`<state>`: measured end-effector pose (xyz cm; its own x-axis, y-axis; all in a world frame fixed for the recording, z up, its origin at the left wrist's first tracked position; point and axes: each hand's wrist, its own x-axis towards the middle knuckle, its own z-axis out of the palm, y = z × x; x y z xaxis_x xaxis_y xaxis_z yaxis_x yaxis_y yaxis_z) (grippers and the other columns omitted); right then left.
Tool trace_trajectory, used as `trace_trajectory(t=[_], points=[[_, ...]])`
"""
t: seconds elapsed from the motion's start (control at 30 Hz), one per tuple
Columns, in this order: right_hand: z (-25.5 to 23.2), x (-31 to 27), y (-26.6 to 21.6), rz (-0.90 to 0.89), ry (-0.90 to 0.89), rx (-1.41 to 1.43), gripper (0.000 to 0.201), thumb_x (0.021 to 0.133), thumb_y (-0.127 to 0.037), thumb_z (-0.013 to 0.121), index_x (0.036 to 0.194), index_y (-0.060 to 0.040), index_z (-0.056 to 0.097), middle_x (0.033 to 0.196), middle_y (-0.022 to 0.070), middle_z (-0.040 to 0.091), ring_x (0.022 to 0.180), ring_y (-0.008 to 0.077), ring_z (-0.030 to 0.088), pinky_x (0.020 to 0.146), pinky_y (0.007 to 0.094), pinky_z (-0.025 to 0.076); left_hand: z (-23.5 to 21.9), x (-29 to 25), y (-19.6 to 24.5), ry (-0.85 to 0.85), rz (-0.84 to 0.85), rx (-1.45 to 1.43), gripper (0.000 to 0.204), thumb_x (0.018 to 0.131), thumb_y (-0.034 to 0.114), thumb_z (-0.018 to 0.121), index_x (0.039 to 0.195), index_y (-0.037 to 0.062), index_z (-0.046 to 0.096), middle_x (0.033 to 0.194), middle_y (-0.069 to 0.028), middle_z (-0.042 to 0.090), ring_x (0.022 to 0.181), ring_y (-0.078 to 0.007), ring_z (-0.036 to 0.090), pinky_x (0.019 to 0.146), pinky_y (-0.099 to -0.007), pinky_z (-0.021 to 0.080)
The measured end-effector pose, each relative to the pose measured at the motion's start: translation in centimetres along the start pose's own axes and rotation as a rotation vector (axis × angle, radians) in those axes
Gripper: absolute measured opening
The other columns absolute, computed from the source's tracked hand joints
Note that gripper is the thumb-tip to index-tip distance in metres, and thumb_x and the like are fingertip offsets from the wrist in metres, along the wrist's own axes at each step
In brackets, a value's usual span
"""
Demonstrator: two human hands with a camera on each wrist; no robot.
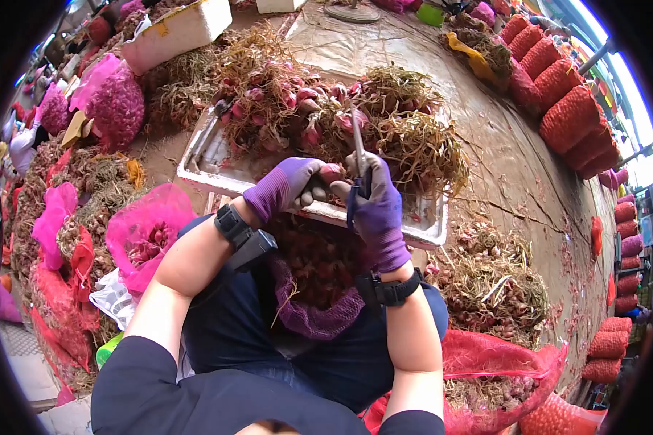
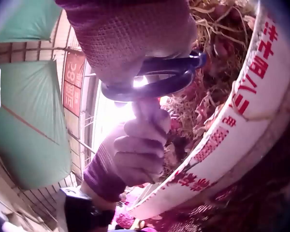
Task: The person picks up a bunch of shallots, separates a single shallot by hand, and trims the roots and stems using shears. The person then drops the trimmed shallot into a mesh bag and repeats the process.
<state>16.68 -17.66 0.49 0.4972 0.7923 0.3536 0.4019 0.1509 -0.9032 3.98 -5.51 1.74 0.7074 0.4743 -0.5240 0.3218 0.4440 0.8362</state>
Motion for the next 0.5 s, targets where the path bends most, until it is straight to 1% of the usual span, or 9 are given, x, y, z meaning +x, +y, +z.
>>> trace_trajectory(t=[0.03, 0.1, 0.17, 0.2, 0.23, 0.3, 0.33, 0.37, 0.5], points=[[0.1, -0.1, 0.0, 0.091, -0.06, 0.129, 0.043, 0.081, -0.009, 0.076, 0.116, -0.0035, 0.052, 0.097, 0.0014, 0.065, 0.083, 0.0079, 0.061, 0.073, 0.0243, 0.05, 0.3, 0.1, -0.2, -0.014, -0.002, 0.032, 0.036, 0.095, 0.038, 0.048, 0.093, 0.0064, 0.065, 0.062, 0.0002, 0.057, 0.041, -0.0048, 0.044, 0.036, -0.0204, 0.033], [0.1, 0.0, 0.5, 0.129, -0.08, 0.089, 0.04, 0.084, -0.009, 0.074, 0.117, -0.0035, 0.051, 0.097, 0.0012, 0.064, 0.084, 0.006, 0.058, 0.072, 0.0224, 0.049, 0.7, -0.4, 0.1, -0.051, -0.01, 0.06, 0.039, 0.095, 0.041, 0.049, 0.093, 0.0054, 0.064, 0.062, -0.0002, 0.057, 0.042, -0.0062, 0.046, 0.037, -0.0218, 0.035], [-0.1, 0.2, 0.3, 0.326, -0.03, 0.479, 0.037, 0.087, -0.008, 0.071, 0.117, -0.0016, 0.05, 0.096, 0.0036, 0.063, 0.085, 0.0082, 0.061, 0.072, 0.0216, 0.05, 0.6, -0.5, -0.3, -0.026, 0.055, 0.074, 0.042, 0.094, 0.043, 0.05, 0.102, 0.0044, 0.065, 0.063, -0.0009, 0.057, 0.044, -0.0064, 0.046, 0.04, -0.0207, 0.037], [-0.3, 0.3, -0.5, 0.368, -0.01, 0.546, 0.036, 0.088, -0.008, 0.068, 0.117, 0.0007, 0.049, 0.096, 0.007, 0.063, 0.087, 0.012, 0.064, 0.073, 0.0221, 0.051, 0.0, 0.5, -0.4, -0.041, 0.036, 0.119, 0.041, 0.095, 0.04, 0.052, 0.113, 0.0049, 0.063, 0.072, -0.0012, 0.062, 0.054, -0.0056, 0.051, 0.047, -0.0194, 0.04], [-0.5, 0.4, -0.9, 0.365, -0.005, 0.546, 0.036, 0.088, -0.008, 0.068, 0.117, 0.0007, 0.049, 0.096, 0.007, 0.063, 0.087, 0.012, 0.064, 0.073, 0.0221, 0.051, 0.1, 0.9, -0.7, -0.045, 0.038, 0.123, 0.041, 0.095, 0.04, 0.052, 0.113, 0.0049, 0.063, 0.072, -0.0012, 0.062, 0.054, -0.0056, 0.051, 0.047, -0.0194, 0.04], [-0.7, 0.5, -1.3, 0.413, 0.003, 0.64, 0.037, 0.088, -0.008, 0.068, 0.118, 0.0017, 0.047, 0.096, 0.008, 0.063, 0.088, 0.0151, 0.066, 0.076, 0.0235, 0.052, 0.5, 0.8, -1.0, -0.195, 0.462, -0.129, 0.042, 0.096, 0.036, 0.054, 0.124, 0.0053, 0.059, 0.085, -0.0018, 0.065, 0.067, -0.0044, 0.056, 0.055, -0.0182, 0.043], [-0.8, 0.4, -1.0, 0.404, 0.03, 0.554, 0.037, 0.089, -0.008, 0.067, 0.119, 0.0019, 0.047, 0.098, 0.009, 0.063, 0.088, 0.0145, 0.065, 0.079, 0.0241, 0.052, 0.7, 0.9, -0.9, -0.112, 0.65, 0.202, 0.032, 0.095, 0.026, 0.059, 0.118, 0.0043, 0.062, 0.093, -0.0011, 0.067, 0.078, -0.006, 0.059, 0.064, -0.02, 0.046], [-0.7, 0.3, -0.7, 0.405, 0.032, 0.554, 0.037, 0.089, -0.008, 0.067, 0.119, 0.0019, 0.047, 0.098, 0.009, 0.063, 0.088, 0.0145, 0.065, 0.079, 0.0241, 0.052, 0.5, 1.2, -1.1, -0.114, 0.649, 0.202, 0.032, 0.095, 0.026, 0.059, 0.118, 0.0043, 0.062, 0.093, -0.0011, 0.067, 0.078, -0.006, 0.059, 0.064, -0.02, 0.046], [-0.5, 0.1, -0.7, 0.369, 0.01, 0.54, 0.038, 0.089, -0.007, 0.066, 0.121, 0.0016, 0.048, 0.099, 0.0092, 0.063, 0.088, 0.0138, 0.064, 0.08, 0.0234, 0.052, 0.1, 1.5, -1.2, 0.096, 0.93, 0.559, 0.019, 0.091, 0.014, 0.063, 0.107, 0.0066, 0.069, 0.094, -0.005, 0.07, 0.082, -0.0148, 0.065, 0.074, -0.0282, 0.05]])
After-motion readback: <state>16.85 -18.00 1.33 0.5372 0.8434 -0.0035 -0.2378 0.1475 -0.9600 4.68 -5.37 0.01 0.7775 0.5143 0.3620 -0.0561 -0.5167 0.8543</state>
